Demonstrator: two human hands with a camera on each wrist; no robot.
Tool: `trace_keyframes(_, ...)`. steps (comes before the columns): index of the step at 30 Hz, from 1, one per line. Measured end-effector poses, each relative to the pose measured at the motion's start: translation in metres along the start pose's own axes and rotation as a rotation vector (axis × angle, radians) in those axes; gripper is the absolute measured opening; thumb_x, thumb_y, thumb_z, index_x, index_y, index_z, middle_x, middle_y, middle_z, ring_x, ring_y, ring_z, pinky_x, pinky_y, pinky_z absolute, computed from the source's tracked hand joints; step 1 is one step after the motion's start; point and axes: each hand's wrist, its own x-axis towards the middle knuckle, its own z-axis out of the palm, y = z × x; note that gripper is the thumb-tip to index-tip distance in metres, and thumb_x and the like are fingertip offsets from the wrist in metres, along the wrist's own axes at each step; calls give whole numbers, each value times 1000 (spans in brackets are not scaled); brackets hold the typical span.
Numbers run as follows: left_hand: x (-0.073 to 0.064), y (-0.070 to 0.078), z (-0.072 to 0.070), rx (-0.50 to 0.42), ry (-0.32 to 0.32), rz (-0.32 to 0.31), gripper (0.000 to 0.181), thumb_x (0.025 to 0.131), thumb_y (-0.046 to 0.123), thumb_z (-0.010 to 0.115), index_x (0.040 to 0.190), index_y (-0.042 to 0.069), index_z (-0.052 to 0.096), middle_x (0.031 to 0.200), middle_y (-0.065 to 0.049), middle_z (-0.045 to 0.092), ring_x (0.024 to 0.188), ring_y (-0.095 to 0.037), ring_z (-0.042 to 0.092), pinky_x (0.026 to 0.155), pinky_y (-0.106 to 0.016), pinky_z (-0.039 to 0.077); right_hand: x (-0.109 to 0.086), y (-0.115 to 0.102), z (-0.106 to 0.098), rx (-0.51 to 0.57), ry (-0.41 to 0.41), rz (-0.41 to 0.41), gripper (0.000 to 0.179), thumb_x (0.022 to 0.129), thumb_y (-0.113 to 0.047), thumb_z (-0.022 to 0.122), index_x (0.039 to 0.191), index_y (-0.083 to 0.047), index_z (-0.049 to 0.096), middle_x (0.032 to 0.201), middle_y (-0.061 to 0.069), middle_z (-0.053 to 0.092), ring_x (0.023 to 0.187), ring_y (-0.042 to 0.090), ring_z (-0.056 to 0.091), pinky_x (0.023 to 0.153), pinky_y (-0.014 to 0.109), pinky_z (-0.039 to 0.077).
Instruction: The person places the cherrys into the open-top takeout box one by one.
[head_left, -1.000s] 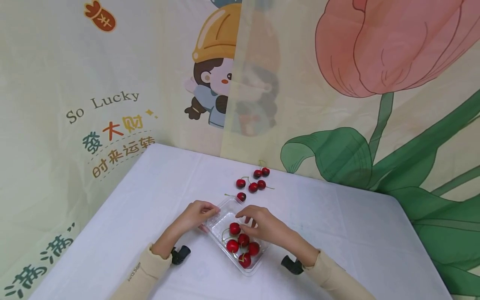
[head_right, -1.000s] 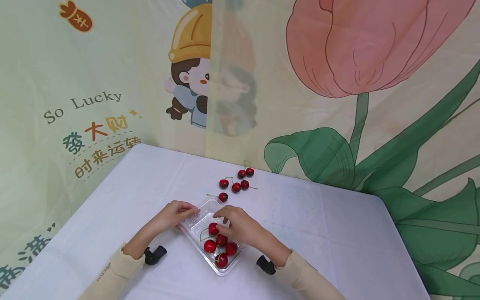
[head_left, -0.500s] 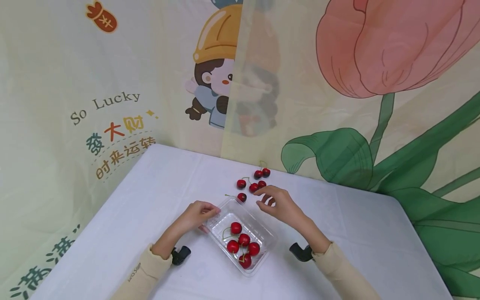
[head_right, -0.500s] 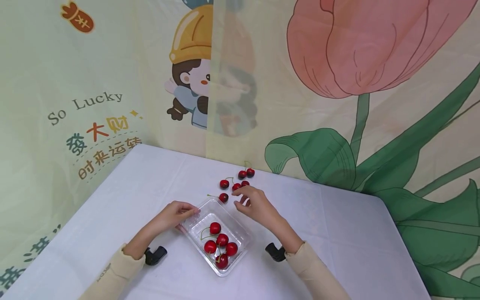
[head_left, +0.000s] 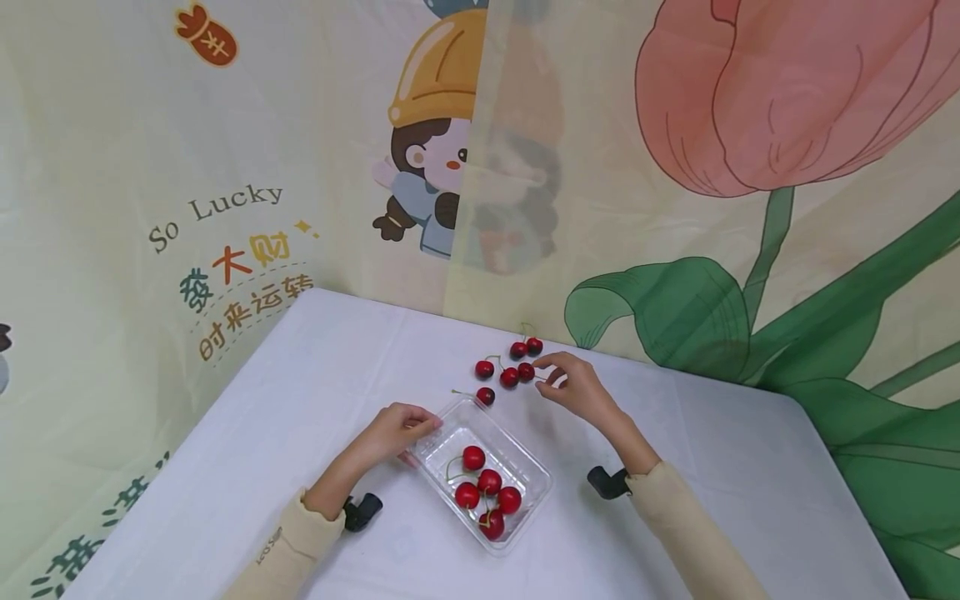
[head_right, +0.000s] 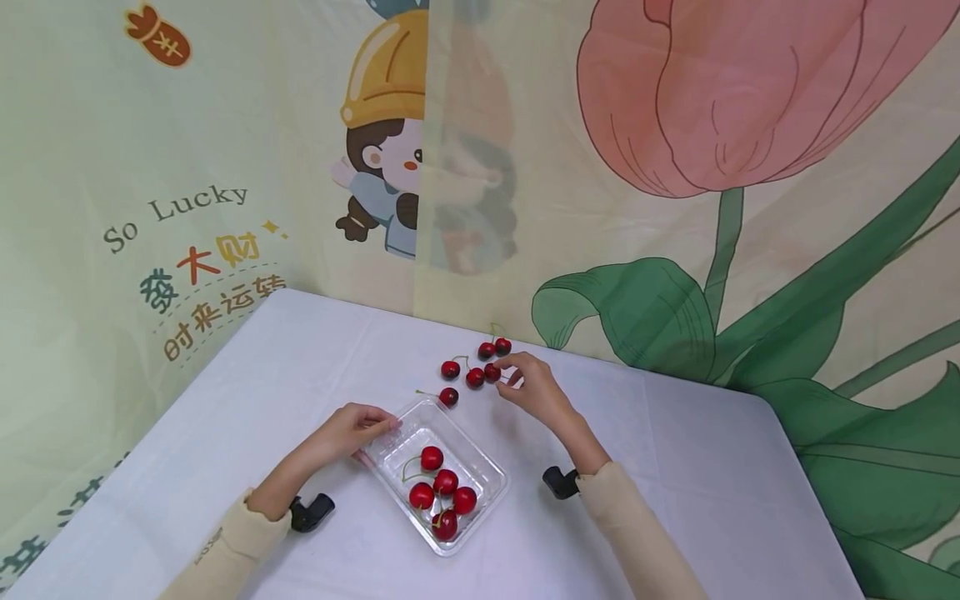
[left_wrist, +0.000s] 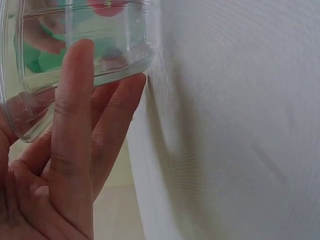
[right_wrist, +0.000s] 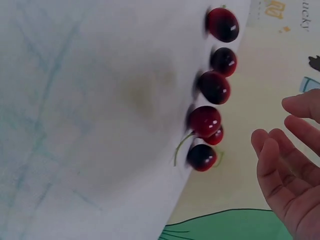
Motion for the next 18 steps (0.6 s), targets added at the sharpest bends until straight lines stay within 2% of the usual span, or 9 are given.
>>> trace_keyframes(8,2,-1,-1,-13,-2,-12,27,96,19,63,111,-2,69,98,-11,70,59,-15,59,51,-29,57,16,14,7,-36,-104,91,42,85,-1,73,124,3,60,122,23,59,91,30,60,73,32,57)
trace_keyframes(18,2,-3,-1,-32,-17,-16,27,96,21,64,110,-2,69,96,-10,70,58,-14,58,51,-30,57,27,27,19,-38,-97,123,40,84,2,71,123,4,61,121,22,60,91,30,59,69,29,55)
